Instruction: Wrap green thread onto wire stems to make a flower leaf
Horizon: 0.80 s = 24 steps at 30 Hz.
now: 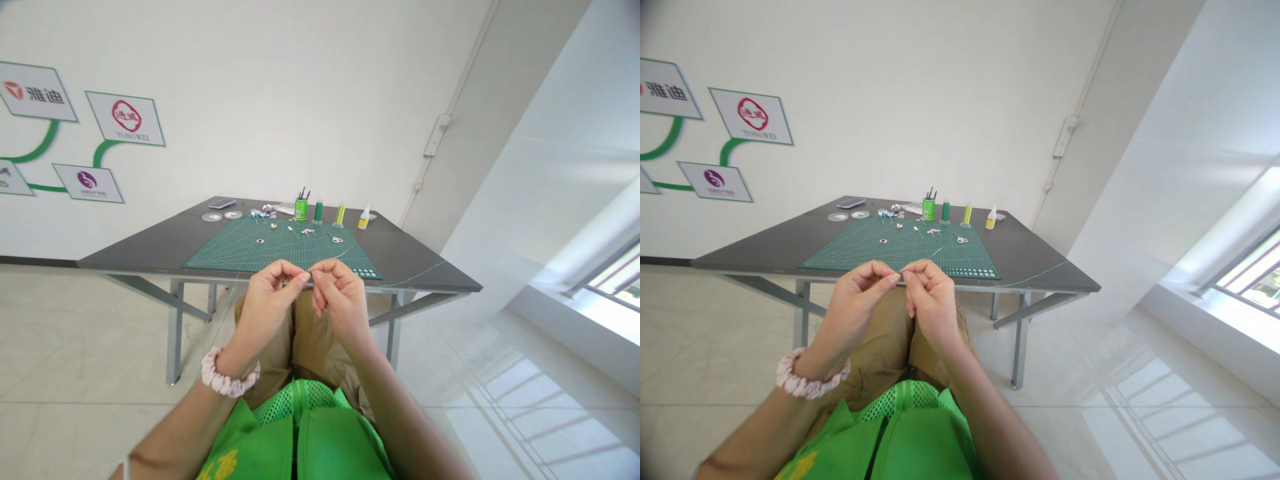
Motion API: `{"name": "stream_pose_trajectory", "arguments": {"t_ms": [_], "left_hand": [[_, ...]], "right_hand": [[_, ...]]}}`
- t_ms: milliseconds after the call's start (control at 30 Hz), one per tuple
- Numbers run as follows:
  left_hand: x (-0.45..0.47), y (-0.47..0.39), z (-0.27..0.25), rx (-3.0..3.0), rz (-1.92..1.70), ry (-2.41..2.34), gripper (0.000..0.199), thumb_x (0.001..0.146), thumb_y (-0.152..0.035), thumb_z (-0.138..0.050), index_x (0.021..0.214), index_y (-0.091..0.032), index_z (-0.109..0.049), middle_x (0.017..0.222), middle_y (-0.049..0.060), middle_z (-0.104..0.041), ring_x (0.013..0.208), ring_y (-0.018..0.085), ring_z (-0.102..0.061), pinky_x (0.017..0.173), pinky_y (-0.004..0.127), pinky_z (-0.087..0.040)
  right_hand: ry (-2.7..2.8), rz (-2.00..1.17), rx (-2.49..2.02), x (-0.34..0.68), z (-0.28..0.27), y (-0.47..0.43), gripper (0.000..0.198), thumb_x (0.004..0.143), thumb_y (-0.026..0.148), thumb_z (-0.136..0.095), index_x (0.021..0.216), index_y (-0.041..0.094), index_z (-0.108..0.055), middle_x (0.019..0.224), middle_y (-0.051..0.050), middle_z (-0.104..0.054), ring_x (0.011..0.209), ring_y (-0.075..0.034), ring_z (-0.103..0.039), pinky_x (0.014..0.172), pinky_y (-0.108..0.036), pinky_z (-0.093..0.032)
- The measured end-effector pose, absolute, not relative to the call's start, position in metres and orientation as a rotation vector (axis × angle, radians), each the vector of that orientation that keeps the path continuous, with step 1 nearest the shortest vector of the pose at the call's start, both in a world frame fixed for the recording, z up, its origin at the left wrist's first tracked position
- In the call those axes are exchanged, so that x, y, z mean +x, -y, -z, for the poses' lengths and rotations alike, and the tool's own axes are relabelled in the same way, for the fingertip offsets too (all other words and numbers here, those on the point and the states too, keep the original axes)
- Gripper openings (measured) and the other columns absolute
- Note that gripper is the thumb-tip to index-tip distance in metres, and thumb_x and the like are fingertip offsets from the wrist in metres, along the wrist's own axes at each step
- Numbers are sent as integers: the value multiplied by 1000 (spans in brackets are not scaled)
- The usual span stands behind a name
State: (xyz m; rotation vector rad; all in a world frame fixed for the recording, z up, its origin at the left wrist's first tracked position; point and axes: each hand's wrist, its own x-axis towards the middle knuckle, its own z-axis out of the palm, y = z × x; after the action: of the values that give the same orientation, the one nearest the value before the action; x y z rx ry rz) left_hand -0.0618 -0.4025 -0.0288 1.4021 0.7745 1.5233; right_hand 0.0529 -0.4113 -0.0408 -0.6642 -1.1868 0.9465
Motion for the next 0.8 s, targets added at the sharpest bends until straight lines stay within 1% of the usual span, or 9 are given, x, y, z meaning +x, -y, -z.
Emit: {"name": "stream_pose_trajectory", "arguments": {"t_ms": [267, 400, 700, 800], "left_hand": [[-63, 403, 31, 1350, -1494, -734, 15, 65, -27, -72, 62, -16, -64, 63, -1, -61, 63, 11, -51, 63, 24, -41], [-63, 403, 31, 1352, -1515, -736, 14, 66, -26, -72, 63, -17, -62, 62, -2, -60, 61, 11, -48, 60, 24, -39], [-61, 405, 28, 1348, -1542, -733, 11, 65, -23, -72, 63, -17, -62, 63, -2, -61, 63, 11, -53, 66, 24, -43], [-61, 405, 29, 1327, -1548, -718, 12, 65, -23, -73, 62, -17, -62, 62, -3, -61, 63, 11, -53, 66, 24, -44]], "right_hand": [[1209, -966, -607, 55, 43, 412, 9, 80, 27, -59, 81, 19, -57, 38, 13, -41, 30, -6, -33, 34, -18, -27], [1215, -975, -585, 55, 44, 413, 9, 82, 28, -60, 82, 20, -57, 38, 13, -41, 30, -6, -33, 34, -18, -28], [1217, -971, -588, 53, 43, 413, 12, 81, 31, -61, 82, 20, -56, 37, 13, -40, 29, -6, -33, 33, -18, -28], [1209, -966, -578, 53, 44, 413, 11, 83, 30, -60, 83, 20, -56, 37, 13, -40, 29, -6, -33, 33, -18, -28]]}}
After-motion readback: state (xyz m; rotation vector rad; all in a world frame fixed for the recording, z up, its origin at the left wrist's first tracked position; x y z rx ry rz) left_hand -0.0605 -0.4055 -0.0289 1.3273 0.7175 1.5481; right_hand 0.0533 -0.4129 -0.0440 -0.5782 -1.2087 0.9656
